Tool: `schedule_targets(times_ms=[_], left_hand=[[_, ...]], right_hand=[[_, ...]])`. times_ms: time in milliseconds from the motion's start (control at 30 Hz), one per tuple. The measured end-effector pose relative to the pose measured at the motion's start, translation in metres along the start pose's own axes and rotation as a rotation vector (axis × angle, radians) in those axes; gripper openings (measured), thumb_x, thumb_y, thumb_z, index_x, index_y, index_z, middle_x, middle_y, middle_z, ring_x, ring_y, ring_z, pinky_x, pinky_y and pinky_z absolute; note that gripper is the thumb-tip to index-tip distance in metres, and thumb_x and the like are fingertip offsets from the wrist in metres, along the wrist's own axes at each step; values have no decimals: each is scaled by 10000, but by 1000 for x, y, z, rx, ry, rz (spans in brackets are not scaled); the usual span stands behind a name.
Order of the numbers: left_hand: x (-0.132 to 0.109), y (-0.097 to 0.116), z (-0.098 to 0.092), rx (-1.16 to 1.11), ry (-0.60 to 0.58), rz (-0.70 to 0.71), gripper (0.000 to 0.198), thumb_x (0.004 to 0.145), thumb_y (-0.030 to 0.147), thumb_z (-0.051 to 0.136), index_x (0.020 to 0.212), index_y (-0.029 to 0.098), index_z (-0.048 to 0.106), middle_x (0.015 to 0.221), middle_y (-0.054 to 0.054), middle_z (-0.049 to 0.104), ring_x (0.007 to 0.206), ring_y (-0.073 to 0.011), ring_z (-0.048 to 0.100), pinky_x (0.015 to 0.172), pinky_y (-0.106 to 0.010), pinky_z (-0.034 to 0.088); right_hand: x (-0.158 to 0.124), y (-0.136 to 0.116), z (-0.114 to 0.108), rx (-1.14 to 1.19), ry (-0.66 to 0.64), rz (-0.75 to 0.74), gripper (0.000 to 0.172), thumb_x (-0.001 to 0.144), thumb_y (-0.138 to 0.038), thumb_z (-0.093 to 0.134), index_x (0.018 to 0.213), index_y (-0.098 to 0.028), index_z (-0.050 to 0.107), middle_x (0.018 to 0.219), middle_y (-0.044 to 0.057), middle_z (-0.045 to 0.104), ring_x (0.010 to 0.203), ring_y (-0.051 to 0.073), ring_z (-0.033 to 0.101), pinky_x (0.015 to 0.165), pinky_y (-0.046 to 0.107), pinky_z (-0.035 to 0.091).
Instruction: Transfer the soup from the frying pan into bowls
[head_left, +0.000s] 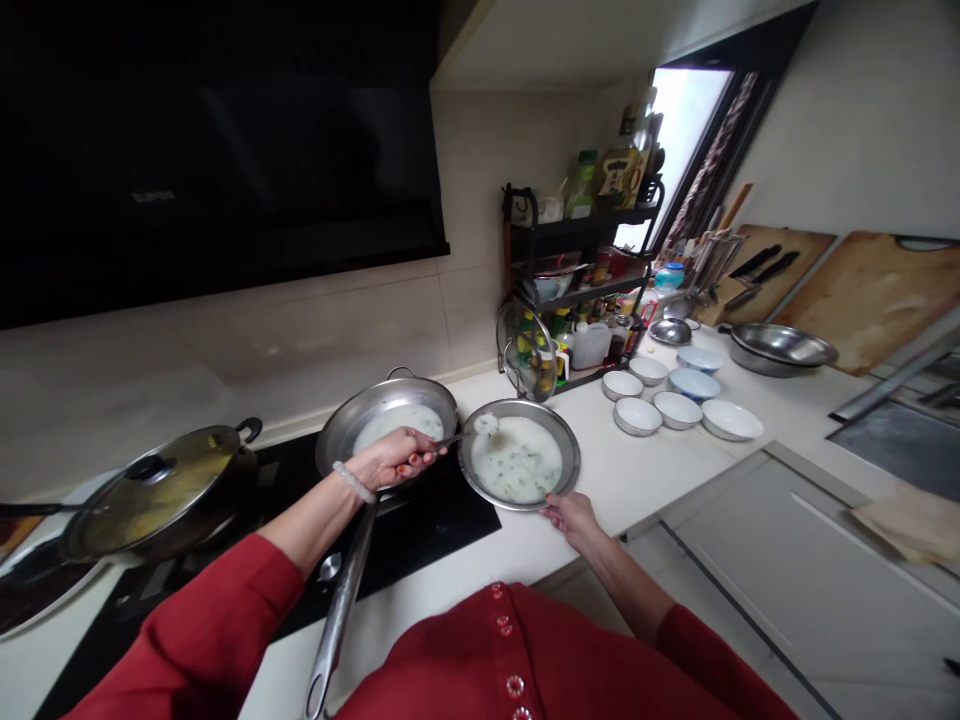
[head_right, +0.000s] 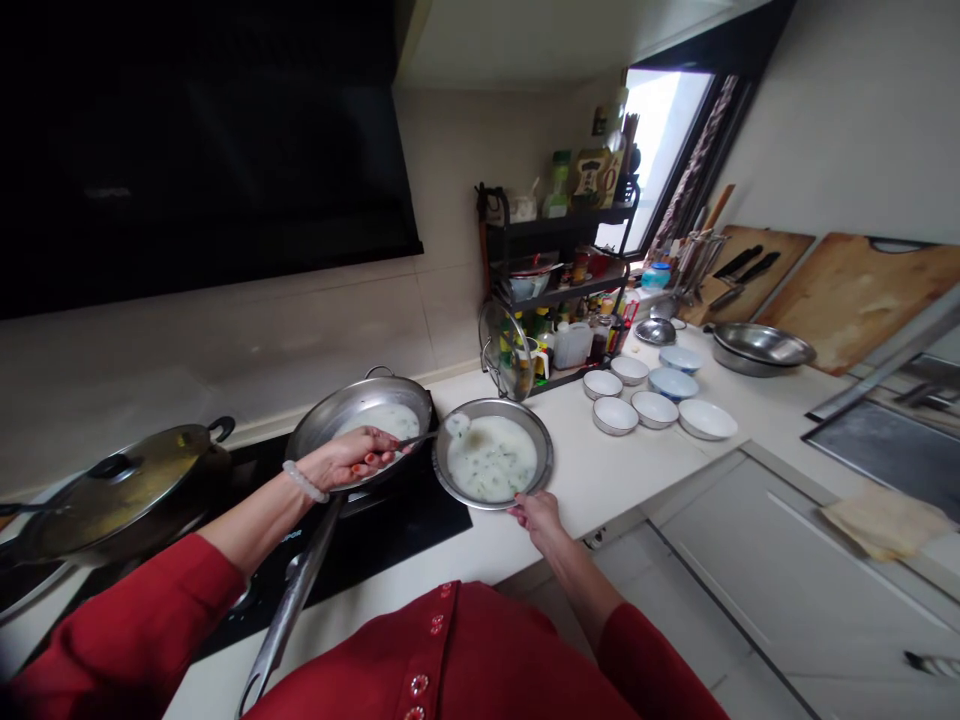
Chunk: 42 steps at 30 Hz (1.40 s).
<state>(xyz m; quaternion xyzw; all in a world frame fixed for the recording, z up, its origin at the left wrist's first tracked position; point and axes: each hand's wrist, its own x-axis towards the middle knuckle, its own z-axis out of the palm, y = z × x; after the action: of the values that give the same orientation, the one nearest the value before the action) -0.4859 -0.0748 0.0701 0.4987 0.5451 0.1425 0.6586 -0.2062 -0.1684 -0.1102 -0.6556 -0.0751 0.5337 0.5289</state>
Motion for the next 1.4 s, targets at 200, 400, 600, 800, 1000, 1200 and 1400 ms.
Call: schedule_targets(times_ms=[200,400,600,800,1000,1200,1400], left_hand=[[25,-18,40,409,11,89,153,826,166,441,694,159,518,558,34,485,362,-51,299,364,-183,220],[37,-46,59,646,101,301,207,757,100,545,587,190,469,550,-9,486,532,-122,481,531,-234,353],[30,-49,50,799,168,511,164,769,78,496,643,185,495,572,-29,516,569,-154,511,620,-292,397],[5,-29,4,489,192,351,199,868,228,368,747,170,515,562,15,505,348,-63,295,359,-216,247],[-8,-37,-56,-12,372,156,200,739,290,626,824,114,583,513,57,479,339,-28,273,330,-162,157],[0,-63,-79,210,548,115,106,726,206,623,721,104,595,458,38,500,317,-48,332,324,-176,208],[-2,-72,-83,342,514,63,158,700,107,622,562,134,550,415,23,480,274,-44,312,306,-182,172]], right_hand=[[-1,-1,3,5,21,2,312,662,-22,683,698,-201,431,506,-25,587,426,138,610,343,169,317],[-2,-2,2,13,25,4,322,652,-28,703,693,-200,433,514,-23,590,430,137,612,347,168,320],[-3,-2,2,11,15,8,307,658,-29,694,707,-197,442,494,-25,578,441,144,620,342,167,308],[0,-2,1,1,13,15,291,697,-18,649,722,-202,426,501,-22,582,437,133,615,346,162,311],[2,0,-1,-7,-7,5,321,660,-31,693,711,-202,425,495,-22,575,448,140,619,342,164,312],[4,1,-2,-6,-31,-14,342,637,-51,728,694,-200,426,498,-20,576,450,136,616,336,161,301],[5,2,-3,-6,-33,-15,352,620,-61,748,681,-200,431,512,-12,589,453,142,621,334,164,303]])
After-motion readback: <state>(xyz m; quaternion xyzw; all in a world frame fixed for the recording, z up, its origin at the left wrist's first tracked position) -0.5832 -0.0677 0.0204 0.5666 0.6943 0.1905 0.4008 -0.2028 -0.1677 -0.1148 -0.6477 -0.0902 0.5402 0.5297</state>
